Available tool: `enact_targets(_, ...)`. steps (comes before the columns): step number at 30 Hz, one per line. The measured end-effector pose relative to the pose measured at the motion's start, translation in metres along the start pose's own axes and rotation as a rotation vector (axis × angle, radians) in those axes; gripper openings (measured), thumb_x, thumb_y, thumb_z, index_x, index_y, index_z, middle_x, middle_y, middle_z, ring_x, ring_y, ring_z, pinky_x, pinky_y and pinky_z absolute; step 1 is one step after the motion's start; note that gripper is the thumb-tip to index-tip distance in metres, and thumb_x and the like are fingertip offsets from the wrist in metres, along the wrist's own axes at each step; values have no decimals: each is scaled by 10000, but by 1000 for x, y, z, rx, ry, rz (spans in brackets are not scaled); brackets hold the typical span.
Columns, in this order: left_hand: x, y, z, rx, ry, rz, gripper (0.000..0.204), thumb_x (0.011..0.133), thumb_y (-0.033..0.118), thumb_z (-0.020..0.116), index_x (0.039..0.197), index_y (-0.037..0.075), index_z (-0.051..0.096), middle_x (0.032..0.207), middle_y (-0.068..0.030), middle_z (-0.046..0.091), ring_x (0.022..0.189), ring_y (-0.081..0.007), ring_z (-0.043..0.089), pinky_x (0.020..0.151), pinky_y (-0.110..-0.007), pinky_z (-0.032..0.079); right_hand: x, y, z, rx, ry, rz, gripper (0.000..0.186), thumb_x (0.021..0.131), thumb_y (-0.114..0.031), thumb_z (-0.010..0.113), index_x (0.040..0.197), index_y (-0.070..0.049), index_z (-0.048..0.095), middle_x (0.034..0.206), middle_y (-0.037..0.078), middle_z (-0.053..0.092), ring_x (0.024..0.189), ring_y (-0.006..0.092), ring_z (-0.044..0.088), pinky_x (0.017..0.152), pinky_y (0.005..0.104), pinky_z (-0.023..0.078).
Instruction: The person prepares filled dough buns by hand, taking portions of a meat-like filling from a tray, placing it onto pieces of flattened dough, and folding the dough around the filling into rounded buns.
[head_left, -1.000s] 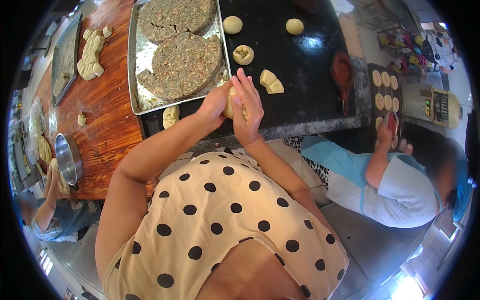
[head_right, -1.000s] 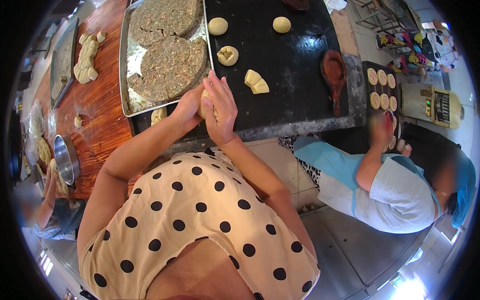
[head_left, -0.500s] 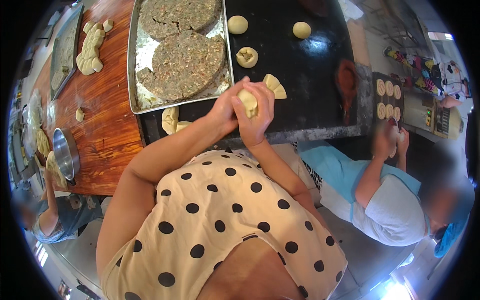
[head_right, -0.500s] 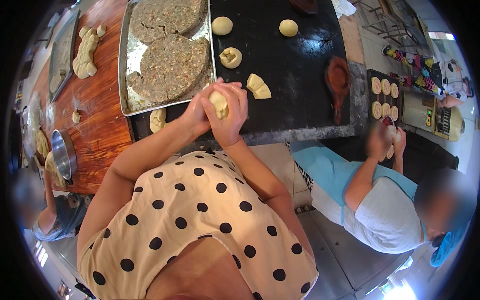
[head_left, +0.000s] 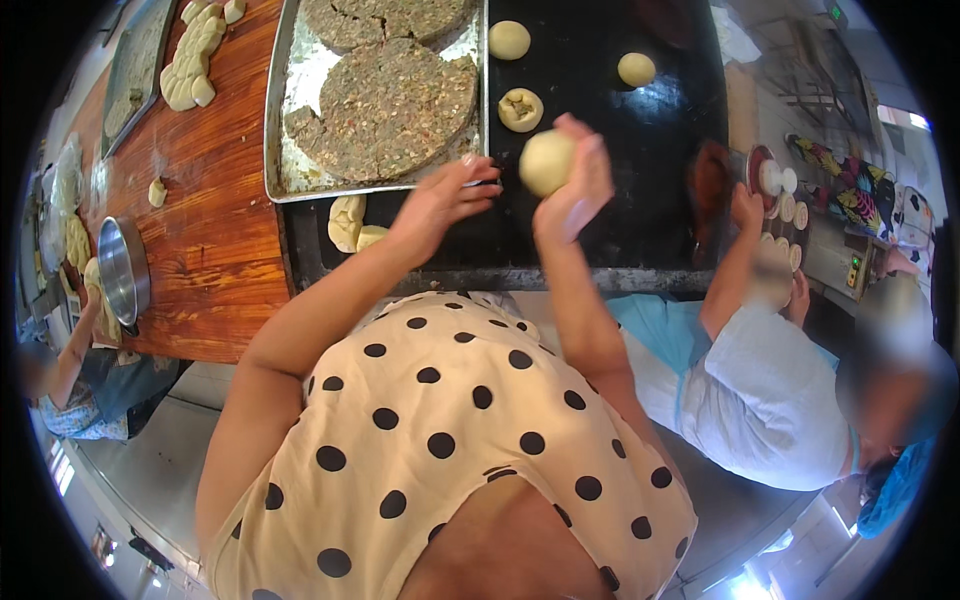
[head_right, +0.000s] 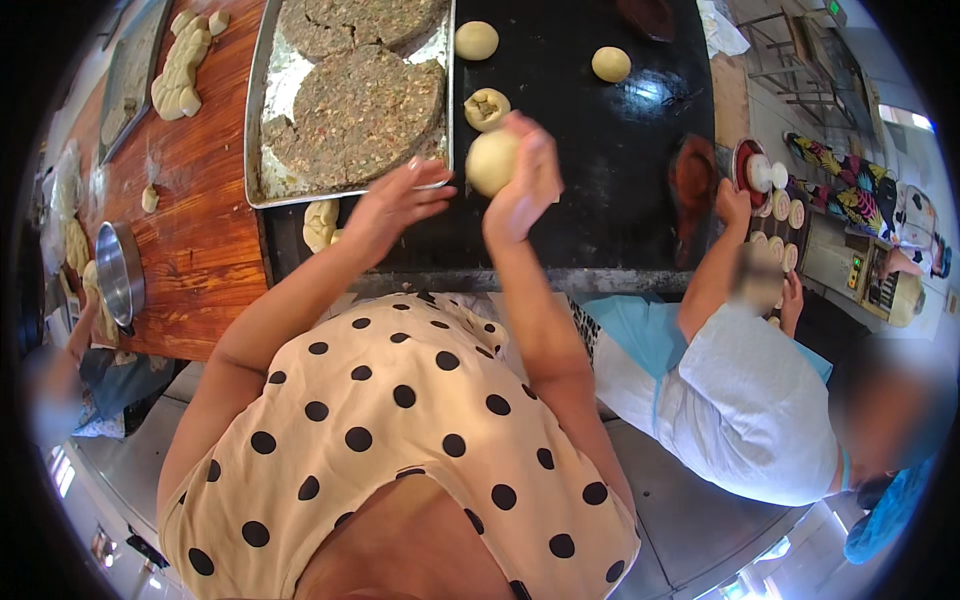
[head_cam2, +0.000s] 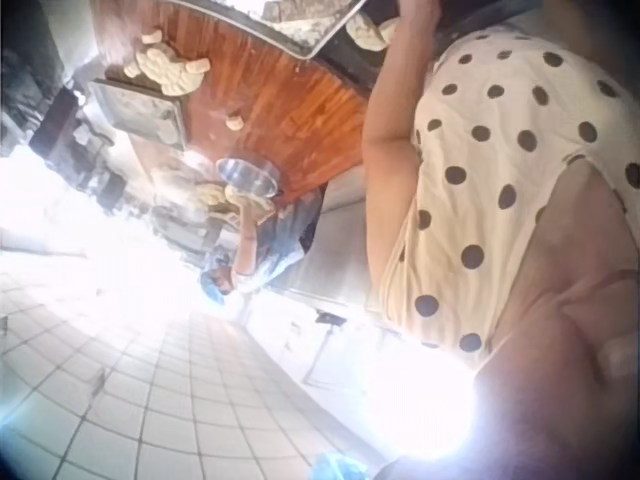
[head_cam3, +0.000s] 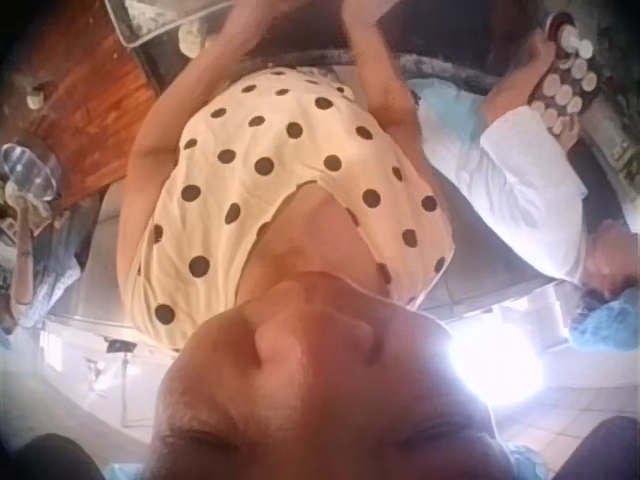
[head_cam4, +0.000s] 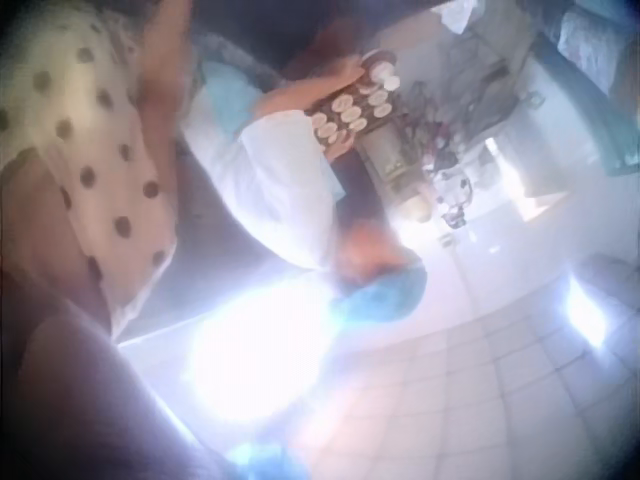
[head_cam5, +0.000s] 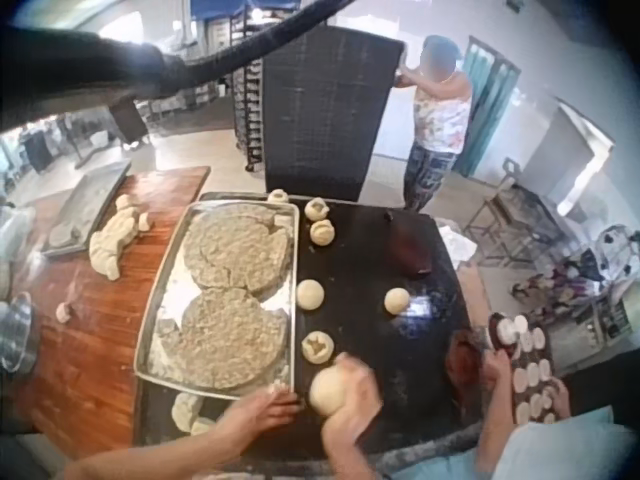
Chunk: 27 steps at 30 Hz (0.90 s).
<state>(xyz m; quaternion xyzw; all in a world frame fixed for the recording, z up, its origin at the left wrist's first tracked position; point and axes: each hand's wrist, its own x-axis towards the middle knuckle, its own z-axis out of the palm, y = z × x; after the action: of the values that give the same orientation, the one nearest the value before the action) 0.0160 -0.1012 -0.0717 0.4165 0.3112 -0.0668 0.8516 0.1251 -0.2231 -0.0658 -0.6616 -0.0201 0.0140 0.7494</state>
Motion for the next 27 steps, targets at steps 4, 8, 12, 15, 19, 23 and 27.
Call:
enact_targets(4, -33, -5, -85, 264, 313, 160, 374, 993, 251, 569, 1229, -40, 582, 1162, -130, 649, 1031, -198, 646, 958, -323, 504, 85, -1, -10, -163, 67, -358, 408, 1031, -304, 461, 1087, 54, 649, 1099, 145, 666, 1013, 236, 603, 926, 325, 451)
enact_targets(8, -67, -21, -137, 306, 476, 101, 284, 997, 230, 567, 1141, -6, 634, 1082, -82, 673, 972, -140, 643, 868, -253, 495, 143, 71, -47, -555, -142, -353, 663, 939, -382, 622, 1393, 52, 411, 1426, 244, 436, 1335, 373, 409, 1097, 436, 335)
enact_targets(12, -88, -43, -167, 328, 497, 221, 274, 1004, 210, 554, 1142, -14, 631, 1104, -84, 667, 973, -131, 634, 876, -263, 497, 67, 104, -97, -962, -170, -75, 874, 843, -491, 707, 1459, 3, 332, 1453, 248, 393, 1340, 388, 400, 1082, 445, 357)
enact_targets(15, -91, -49, -183, 317, 630, 206, 259, 999, 185, 560, 1113, -28, 653, 1026, -69, 678, 917, -126, 640, 819, -259, 511, 2, 127, -120, -1075, -247, -16, 850, 788, -449, 772, 1426, -35, 391, 1372, 210, 479, 1248, 384, 488, 1015, 449, 424)
enact_targets(19, -85, -50, -186, 394, 525, 182, 240, 1004, 168, 548, 1125, -13, 648, 1070, -76, 672, 958, -138, 640, 868, -271, 512, -4, 152, -116, -1113, -64, -247, 588, 730, -276, 812, 1204, -40, 558, 1127, 183, 601, 1082, 396, 545, 921, 469, 455)
enact_targets(23, -64, -47, -141, 497, 292, 279, 200, 996, 123, 551, 1107, -9, 653, 1022, -57, 680, 910, -130, 650, 831, -271, 515, -21, 139, -124, -971, -107, -49, 513, 727, -243, 810, 1156, -59, 598, 1077, 165, 633, 1012, 361, 607, 894, 430, 484)
enact_targets(27, -42, -52, -85, 828, 4, 289, 216, 934, 126, 634, 1118, 14, 650, 1031, -107, 661, 892, -192, 675, 806, -305, 531, -40, 105, -144, -566, -382, 386, 494, 742, -319, 817, 1100, -29, 637, 1069, 171, 668, 978, 317, 661, 847, 382, 510)
